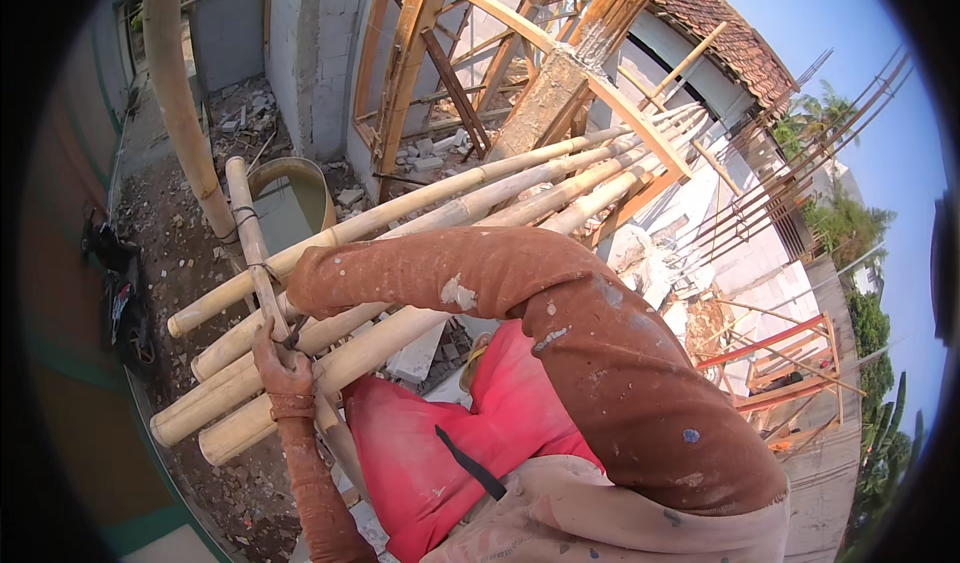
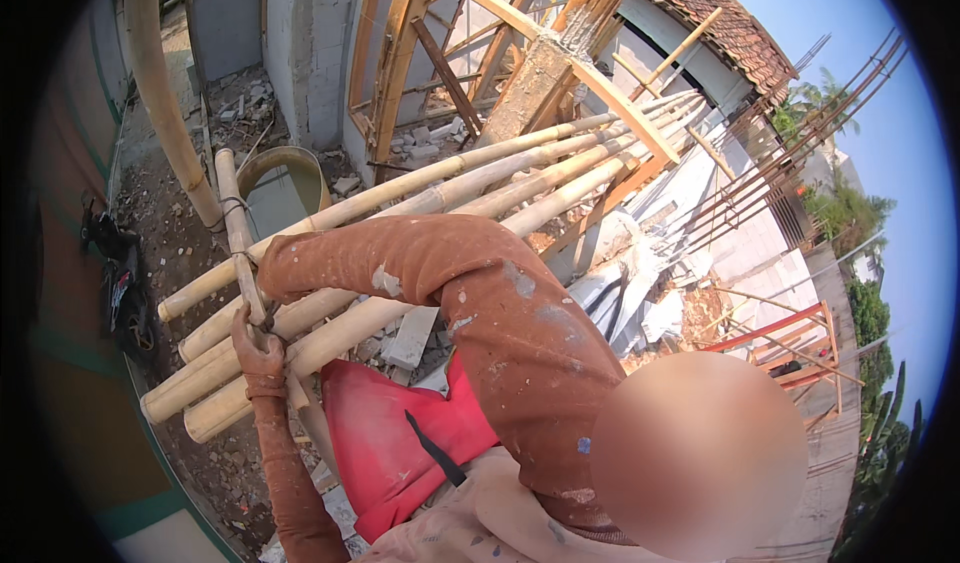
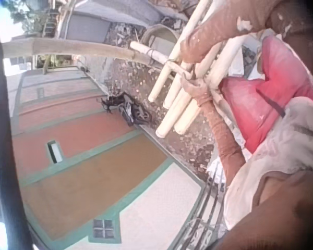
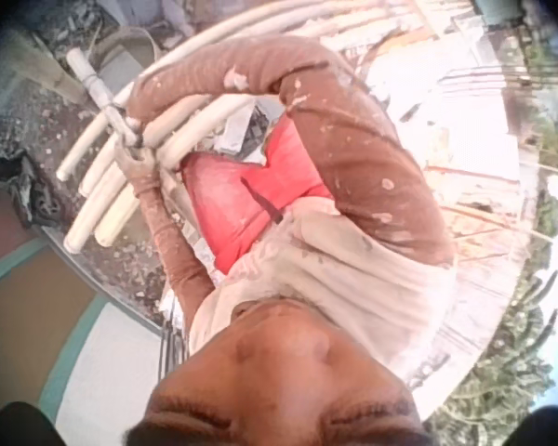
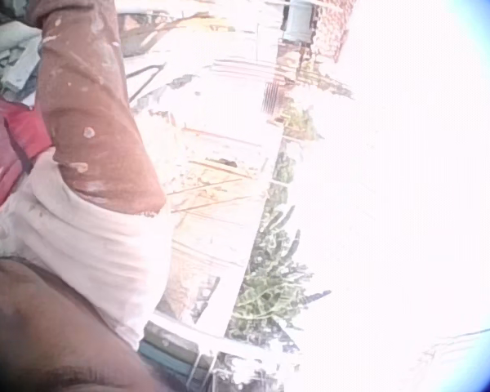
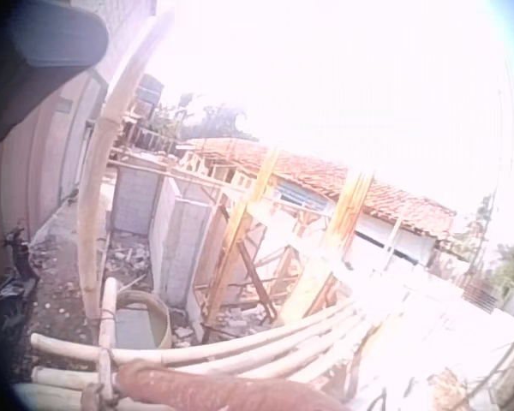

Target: The person secures bamboo poles together by hand using wire and a pair of pliers, twisting the wire to tighten the joints while standing on a construction structure.

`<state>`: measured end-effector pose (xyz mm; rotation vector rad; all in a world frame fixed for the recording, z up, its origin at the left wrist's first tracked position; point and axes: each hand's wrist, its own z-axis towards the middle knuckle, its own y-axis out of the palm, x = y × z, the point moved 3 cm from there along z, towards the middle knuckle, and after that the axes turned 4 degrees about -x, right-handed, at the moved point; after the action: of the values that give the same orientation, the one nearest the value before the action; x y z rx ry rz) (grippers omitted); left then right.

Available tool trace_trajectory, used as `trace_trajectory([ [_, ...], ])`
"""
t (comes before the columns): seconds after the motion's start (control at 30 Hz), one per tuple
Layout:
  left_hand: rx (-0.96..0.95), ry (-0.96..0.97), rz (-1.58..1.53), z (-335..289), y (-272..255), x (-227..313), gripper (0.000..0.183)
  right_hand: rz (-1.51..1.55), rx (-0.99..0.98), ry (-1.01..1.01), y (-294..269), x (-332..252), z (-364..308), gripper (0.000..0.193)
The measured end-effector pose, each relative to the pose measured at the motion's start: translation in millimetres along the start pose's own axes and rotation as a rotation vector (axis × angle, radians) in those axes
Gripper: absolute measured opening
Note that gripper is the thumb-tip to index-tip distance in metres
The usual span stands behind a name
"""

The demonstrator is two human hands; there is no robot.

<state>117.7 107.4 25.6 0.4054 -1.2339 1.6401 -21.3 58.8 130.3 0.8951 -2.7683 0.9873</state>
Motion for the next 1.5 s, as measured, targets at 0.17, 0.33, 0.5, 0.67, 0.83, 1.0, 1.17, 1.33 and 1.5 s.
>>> trace_trajectory([
  [0.17,0.131,-0.036,0.096,8,50,48,0.056,0.27,-0.142,-0.032,6,14,0,0.021],
  [0.33,0.14,0.005,0.25,23,74,-21,0.046,0.006,0.188,-0.096,2,-9,-14,0.021],
  [0.5,0.043,-0.073,0.004,35,64,-11,0.043,-0.564,0.855,0.011,11,-18,-41,0.022],
  [0.67,0.126,-0.114,-0.151,36,50,41,0.045,-0.025,0.286,-0.049,15,2,-27,0.022],
  [0.83,0.425,-0.046,0.299,10,65,54,0.069,0.413,-0.109,-0.057,9,20,-18,0.022],
  [1.0,0.454,-0.057,0.26,18,86,41,0.036,0.647,-0.197,-0.106,22,27,-26,0.023],
  [1.17,0.492,-0.064,0.127,17,81,60,0.085,0.587,-0.221,-0.08,-2,21,-36,0.024],
  [1.33,0.483,-0.136,0.168,15,67,50,0.089,0.2,0.057,-0.094,-36,7,-23,0.023],
  [1.5,0.379,-0.334,0.106,38,55,49,0.06,0.092,0.034,-0.023,-60,7,-17,0.023],
])
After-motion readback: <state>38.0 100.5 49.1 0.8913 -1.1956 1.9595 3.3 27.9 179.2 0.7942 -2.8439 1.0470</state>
